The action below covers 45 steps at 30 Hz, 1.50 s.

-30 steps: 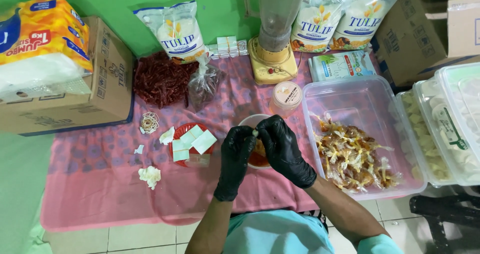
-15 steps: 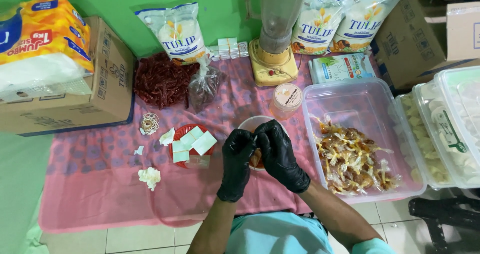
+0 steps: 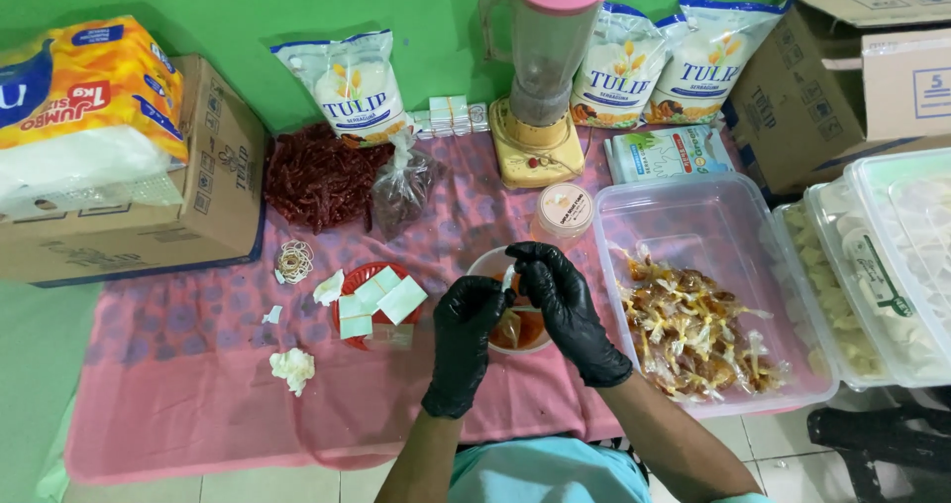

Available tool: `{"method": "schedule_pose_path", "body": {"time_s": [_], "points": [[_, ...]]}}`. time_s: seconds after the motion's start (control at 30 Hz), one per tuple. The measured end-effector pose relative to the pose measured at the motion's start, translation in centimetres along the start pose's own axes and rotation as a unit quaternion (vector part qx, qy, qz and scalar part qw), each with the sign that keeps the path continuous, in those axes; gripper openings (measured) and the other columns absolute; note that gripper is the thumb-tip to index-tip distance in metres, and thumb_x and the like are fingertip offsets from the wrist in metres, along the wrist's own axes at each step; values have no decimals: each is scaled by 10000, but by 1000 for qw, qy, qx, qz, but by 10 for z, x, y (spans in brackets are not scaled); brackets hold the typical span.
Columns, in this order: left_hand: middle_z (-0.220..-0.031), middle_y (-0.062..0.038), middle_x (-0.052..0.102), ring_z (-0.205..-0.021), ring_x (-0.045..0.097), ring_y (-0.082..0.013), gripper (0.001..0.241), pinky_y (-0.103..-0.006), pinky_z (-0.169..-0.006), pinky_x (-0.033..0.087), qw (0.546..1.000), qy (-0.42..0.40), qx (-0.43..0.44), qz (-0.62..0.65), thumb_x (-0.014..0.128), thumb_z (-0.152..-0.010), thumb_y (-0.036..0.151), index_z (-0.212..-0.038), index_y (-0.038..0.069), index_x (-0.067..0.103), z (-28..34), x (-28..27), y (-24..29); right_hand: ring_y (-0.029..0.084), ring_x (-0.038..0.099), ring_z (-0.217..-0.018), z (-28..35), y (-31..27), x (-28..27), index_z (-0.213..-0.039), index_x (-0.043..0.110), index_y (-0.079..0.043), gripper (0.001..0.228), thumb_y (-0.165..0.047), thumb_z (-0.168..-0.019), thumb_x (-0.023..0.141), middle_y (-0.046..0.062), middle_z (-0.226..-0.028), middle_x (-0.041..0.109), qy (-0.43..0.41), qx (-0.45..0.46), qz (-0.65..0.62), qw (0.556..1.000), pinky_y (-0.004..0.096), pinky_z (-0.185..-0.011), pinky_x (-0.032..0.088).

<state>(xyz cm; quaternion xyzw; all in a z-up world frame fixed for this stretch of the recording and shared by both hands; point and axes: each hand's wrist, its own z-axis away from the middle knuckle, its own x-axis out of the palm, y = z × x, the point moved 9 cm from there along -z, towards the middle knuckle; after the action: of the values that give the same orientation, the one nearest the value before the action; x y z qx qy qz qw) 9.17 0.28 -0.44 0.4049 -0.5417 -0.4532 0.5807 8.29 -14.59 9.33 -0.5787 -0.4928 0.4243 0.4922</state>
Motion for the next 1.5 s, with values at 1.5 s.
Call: {"method": "schedule_pose_path", "body": {"time_s": [1.5], "points": [[-945,-142,751,-924,663,-232,212,-434,-973,495,995,-70,-56,48,865,-808,99,-995,79,765,-13,3,27,188,660,-703,-23,3,5,-850,755,-96,125,-146,-949,698,47,-757,717,-182,-93,73,976,338,-754,583]]}}
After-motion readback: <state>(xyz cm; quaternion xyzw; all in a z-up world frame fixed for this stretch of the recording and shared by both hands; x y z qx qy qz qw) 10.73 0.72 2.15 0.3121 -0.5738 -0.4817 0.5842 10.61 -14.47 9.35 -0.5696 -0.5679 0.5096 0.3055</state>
